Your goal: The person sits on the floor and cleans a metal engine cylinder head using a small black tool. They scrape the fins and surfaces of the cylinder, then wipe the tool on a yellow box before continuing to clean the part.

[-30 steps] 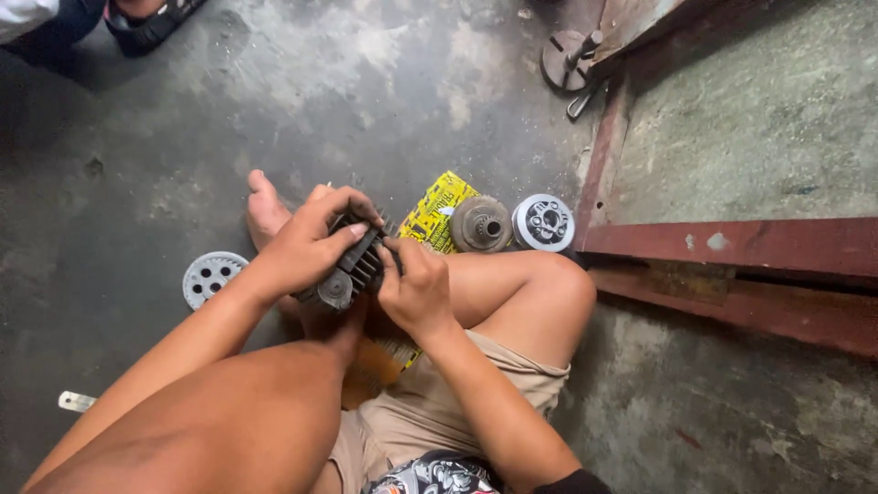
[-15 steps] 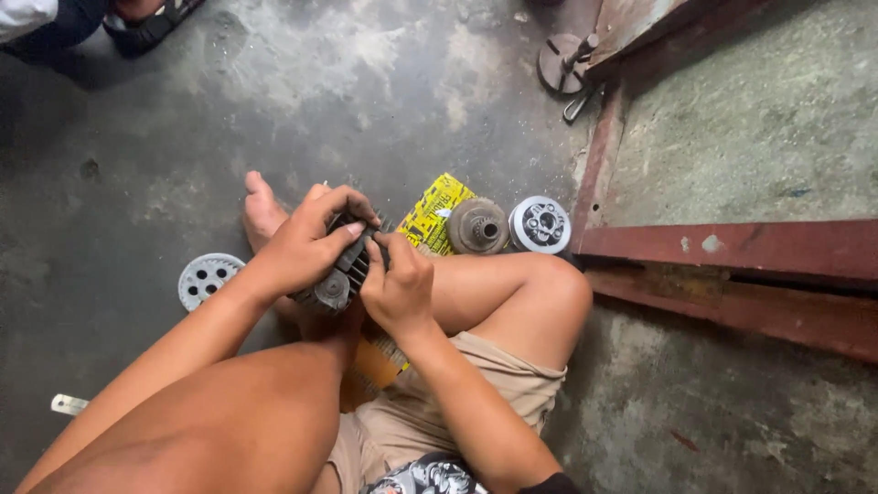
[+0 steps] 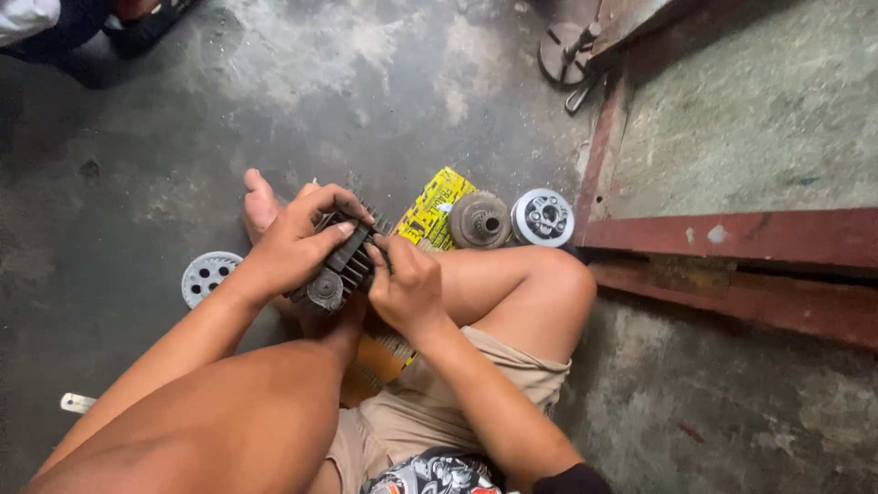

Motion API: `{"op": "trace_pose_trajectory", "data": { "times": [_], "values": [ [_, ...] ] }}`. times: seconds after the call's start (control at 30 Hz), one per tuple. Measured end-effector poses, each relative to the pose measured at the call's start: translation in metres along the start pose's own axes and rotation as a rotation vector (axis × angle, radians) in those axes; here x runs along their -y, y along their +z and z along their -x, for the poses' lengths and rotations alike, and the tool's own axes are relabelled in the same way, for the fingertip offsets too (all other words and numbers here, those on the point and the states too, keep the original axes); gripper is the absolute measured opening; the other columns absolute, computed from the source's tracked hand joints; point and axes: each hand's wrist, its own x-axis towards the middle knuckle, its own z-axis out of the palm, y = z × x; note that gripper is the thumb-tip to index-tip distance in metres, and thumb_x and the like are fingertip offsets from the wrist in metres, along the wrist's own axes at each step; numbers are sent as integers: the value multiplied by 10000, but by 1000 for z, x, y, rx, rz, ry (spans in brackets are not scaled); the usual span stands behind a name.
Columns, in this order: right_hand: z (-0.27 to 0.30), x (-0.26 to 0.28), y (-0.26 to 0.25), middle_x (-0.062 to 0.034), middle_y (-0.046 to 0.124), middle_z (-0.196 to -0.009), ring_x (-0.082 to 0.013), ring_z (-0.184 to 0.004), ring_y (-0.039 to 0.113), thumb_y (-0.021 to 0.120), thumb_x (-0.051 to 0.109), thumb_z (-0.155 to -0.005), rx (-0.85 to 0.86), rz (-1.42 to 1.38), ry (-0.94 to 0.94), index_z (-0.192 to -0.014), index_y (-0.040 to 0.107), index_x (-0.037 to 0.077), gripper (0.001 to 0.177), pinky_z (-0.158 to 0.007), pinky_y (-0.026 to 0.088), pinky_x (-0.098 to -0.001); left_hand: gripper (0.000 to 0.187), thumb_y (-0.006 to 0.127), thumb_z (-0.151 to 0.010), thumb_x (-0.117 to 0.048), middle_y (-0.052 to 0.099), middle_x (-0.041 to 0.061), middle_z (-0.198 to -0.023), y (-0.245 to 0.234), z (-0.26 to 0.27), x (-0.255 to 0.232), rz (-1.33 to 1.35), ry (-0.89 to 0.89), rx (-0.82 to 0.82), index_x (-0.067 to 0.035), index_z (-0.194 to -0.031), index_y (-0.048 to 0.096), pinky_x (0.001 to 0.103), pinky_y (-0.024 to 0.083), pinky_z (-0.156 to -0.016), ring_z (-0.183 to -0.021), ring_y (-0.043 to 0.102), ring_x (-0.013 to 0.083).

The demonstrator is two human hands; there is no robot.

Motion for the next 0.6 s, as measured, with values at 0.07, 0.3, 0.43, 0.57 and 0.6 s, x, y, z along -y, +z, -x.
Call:
{"op": "trace_pose_trajectory", "data": {
  "times": [0.07,0.3,0.43,0.57,0.6],
  "values": [
    [2,-2,-2,-74,749,-820,-273,-789,766,732,155,-938,-2,2,10,-945,710,99,60,-697,611,-330,183,632,-909,-64,718,80,-971,4,-2,2,0,-2,10,-112,-1073,695,406,415,-1048,-1052,547,240],
    [-7,5,4,0,696,-764,-199,-707,737,683,222,-966,3,107,-64,-940,679,158,70,-640,582,-290,185,622,-904,-57,714,100,-974,2,1,10,2,11,-6,-105,-1069,691,423,414,-1039,-1060,553,264],
    [-18,-2,-28,-8,653,-734,-236,-672,714,651,159,-952,149,196,-213,-943,664,143,22,-616,582,-330,177,629,-896,-25,734,112,-1007,2,1,7,2,32,3,-84,-1052,687,448,414,-1033,-1071,564,282],
    [-28,-6,-60,-60,598,-688,-298,-611,677,601,59,-780,313,304,-348,-864,629,108,102,-560,548,-397,172,614,-912,-42,738,83,-1045,1,0,10,15,-8,13,-102,-1057,685,437,399,-1068,-1140,558,264],
    [-27,-9,-67,-90,594,-675,-325,-596,673,582,32,-767,359,302,-345,-845,632,81,105,-550,542,-419,185,612,-911,-46,740,70,-1056,0,0,10,29,-30,12,-113,-1067,685,430,400,-1073,-1166,561,260]
  ]
}}
